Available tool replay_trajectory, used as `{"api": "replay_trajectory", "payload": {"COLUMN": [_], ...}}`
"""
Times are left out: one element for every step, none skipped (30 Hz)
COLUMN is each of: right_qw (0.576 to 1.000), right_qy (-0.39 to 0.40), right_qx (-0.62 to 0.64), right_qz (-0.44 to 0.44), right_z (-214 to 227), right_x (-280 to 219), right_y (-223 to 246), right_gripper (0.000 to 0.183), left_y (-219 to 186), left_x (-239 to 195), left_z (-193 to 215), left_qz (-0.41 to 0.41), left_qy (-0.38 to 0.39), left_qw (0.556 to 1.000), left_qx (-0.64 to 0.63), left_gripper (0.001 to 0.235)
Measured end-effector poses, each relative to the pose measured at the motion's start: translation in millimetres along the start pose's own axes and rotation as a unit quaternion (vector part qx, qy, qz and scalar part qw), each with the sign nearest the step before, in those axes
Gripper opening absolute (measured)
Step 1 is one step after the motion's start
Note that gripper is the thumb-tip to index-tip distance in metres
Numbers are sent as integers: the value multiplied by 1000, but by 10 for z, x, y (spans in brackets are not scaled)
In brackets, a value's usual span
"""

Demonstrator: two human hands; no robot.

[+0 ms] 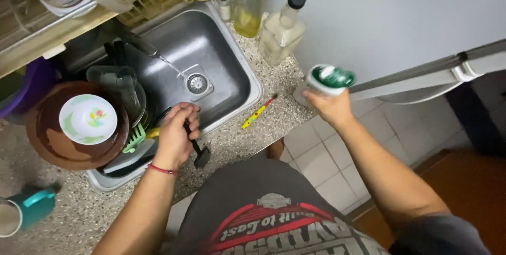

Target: Scrubbing a small kitchen tool with a brush and soap in a sink.

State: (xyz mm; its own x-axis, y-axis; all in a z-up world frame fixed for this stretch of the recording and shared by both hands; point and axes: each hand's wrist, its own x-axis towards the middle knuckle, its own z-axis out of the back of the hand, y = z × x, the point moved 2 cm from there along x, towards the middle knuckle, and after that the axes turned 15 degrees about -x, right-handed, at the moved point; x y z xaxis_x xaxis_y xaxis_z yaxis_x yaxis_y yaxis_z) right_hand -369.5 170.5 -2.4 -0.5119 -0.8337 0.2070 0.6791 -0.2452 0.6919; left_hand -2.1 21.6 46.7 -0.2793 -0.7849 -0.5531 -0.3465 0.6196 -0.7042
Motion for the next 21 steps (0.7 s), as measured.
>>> {"api": "replay_trajectory", "payload": {"right_qw": [1000, 994, 978, 978, 978, 972, 971, 952, 926, 923, 921, 919, 913, 928, 930, 926, 916, 905, 903, 889, 875], "right_qy": [-1, 52, 105, 104, 58, 11, 18, 47, 70, 72, 82, 92, 94, 190, 277, 274, 282, 289, 280, 292, 301], "right_qx": [2, 92, 179, 179, 177, 174, 182, 235, 283, 289, 279, 269, 277, 222, 159, 162, 164, 164, 162, 158, 151], "right_qz": [-5, 10, 32, 34, 98, 160, 155, 193, 241, 245, 259, 273, 284, 230, 182, 203, 234, 266, 283, 316, 347], "right_z": [65, 102, 149, 192, 215, 233, 174, 113, 59, -11, -87, -158, -204, -291, -375, -429, -463, -485, -492, -503, -504], "right_x": [-46, -89, -63, -52, -95, -153, -162, -181, -100, -122, -120, -121, -158, -188, -131, -96, -68, -42, -31, -31, -43], "right_y": [215, 449, 679, 818, 1005, 1199, 1258, 1344, 1419, 1482, 1568, 1667, 1705, 1735, 1769, 1973, 2168, 2353, 2526, 2694, 2850], "right_gripper": [45, 42, 41, 41, 45, 49, 49, 54, 61, 61, 55, 50, 50, 47, 46, 46, 43, 40, 40, 35, 30], "left_y": [-10, -34, -53, -97, -164, -227, -245, -281, -338, -394, -466, -545, -590, -630, -711, -719, -720, -716, -698, -681, -657], "left_x": [-71, -141, -184, -177, -246, -323, -380, -456, -461, -558, -664, -777, -857, -942, -976, -1001, -1005, -1000, -975, -927, -869], "left_z": [-54, -110, -189, -282, -334, -373, -376, -403, -482, -529, -590, -651, -661, -682, -741, -694, -660, -639, -543, -443, -350], "left_qz": [3, -12, -32, -35, -93, -148, -143, -196, -256, -261, -285, -309, -319, -308, -306, -324, -322, -321, -339, -348, -358], "left_qy": [0, 29, 59, 59, 116, 171, 162, 206, 253, 247, 272, 296, 285, 295, 305, 295, 270, 244, 243, 209, 177], "left_qw": [1000, 999, 995, 995, 978, 949, 951, 920, 880, 880, 857, 833, 831, 822, 809, 803, 819, 835, 828, 837, 846], "left_qx": [5, 44, 77, 77, 148, 219, 223, 268, 309, 312, 331, 350, 355, 378, 399, 403, 390, 375, 376, 366, 353], "left_gripper": [11, 10, 11, 11, 18, 27, 27, 35, 43, 43, 56, 69, 69, 78, 86, 86, 79, 73, 73, 68, 62]}}
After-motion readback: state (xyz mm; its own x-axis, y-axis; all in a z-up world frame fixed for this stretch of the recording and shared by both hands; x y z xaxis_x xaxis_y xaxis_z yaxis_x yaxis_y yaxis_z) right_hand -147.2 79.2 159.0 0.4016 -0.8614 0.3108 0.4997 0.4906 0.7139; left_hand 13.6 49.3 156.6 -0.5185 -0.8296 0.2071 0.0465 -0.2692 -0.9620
